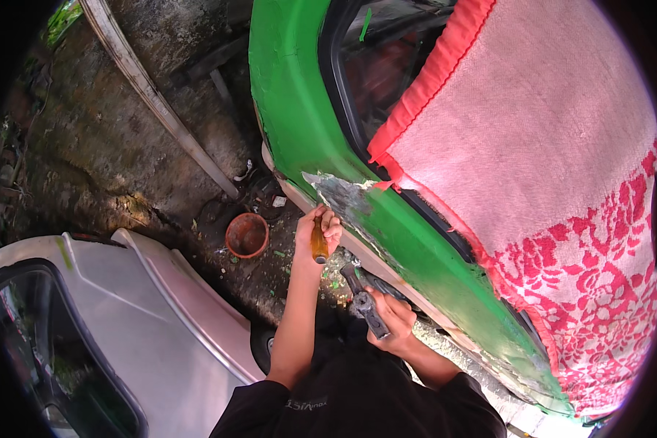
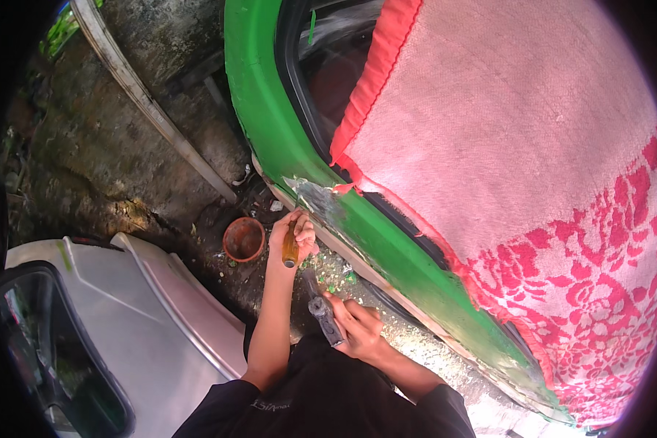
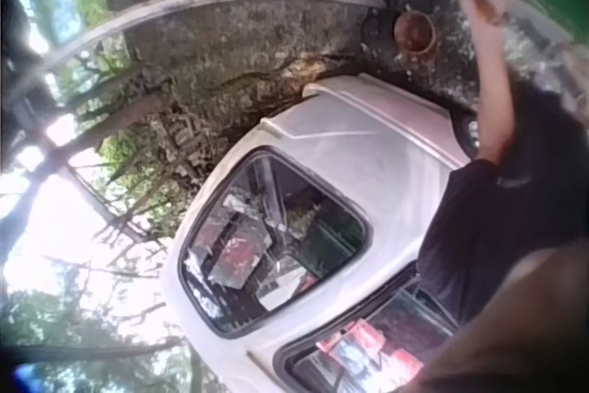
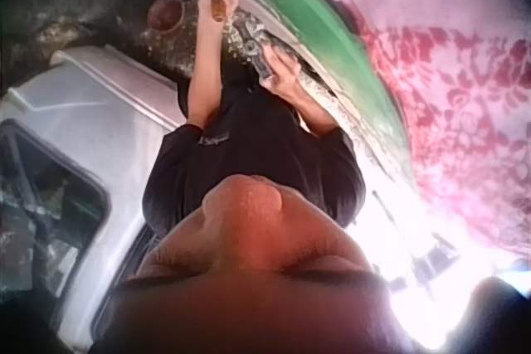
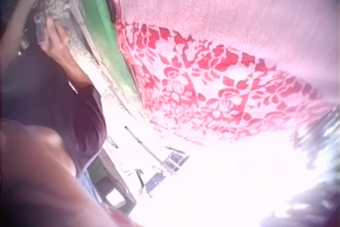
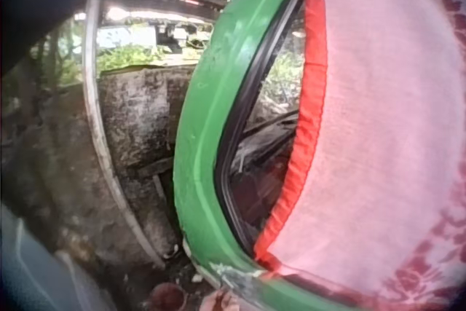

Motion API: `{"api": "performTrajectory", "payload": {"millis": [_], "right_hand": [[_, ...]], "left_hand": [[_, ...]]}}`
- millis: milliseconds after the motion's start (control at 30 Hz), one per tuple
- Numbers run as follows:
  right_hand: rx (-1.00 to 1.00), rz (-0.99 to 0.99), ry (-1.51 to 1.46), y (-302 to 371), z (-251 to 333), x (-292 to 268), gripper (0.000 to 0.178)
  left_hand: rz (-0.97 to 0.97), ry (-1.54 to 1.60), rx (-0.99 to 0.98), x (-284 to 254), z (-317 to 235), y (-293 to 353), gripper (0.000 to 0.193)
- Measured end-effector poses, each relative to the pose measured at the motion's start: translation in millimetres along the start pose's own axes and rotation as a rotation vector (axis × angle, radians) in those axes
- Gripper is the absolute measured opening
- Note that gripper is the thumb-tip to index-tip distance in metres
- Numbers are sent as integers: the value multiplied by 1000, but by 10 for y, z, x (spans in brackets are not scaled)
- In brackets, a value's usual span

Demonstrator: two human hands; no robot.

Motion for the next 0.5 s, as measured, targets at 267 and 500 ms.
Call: {"api": "performTrajectory", "payload": {"millis": [267, 500], "right_hand": [[-16, 105, 8, -40, 15, 63, 45], [-212, -19, -129, -61, 121, 48, 44]], "left_hand": [[69, 98, -12, -47, 21, 30, 24], [35, 35, 7, 14, 76, 24, 24]]}}
Point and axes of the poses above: each hand's wrist, its own y-axis away from the middle knuckle, its own x-axis out of the palm, z = x × y, the point moved 8 cm from there along -y, towards the middle knuckle, and after that the axes turned 9 degrees about -x, right-handed, at the moved point
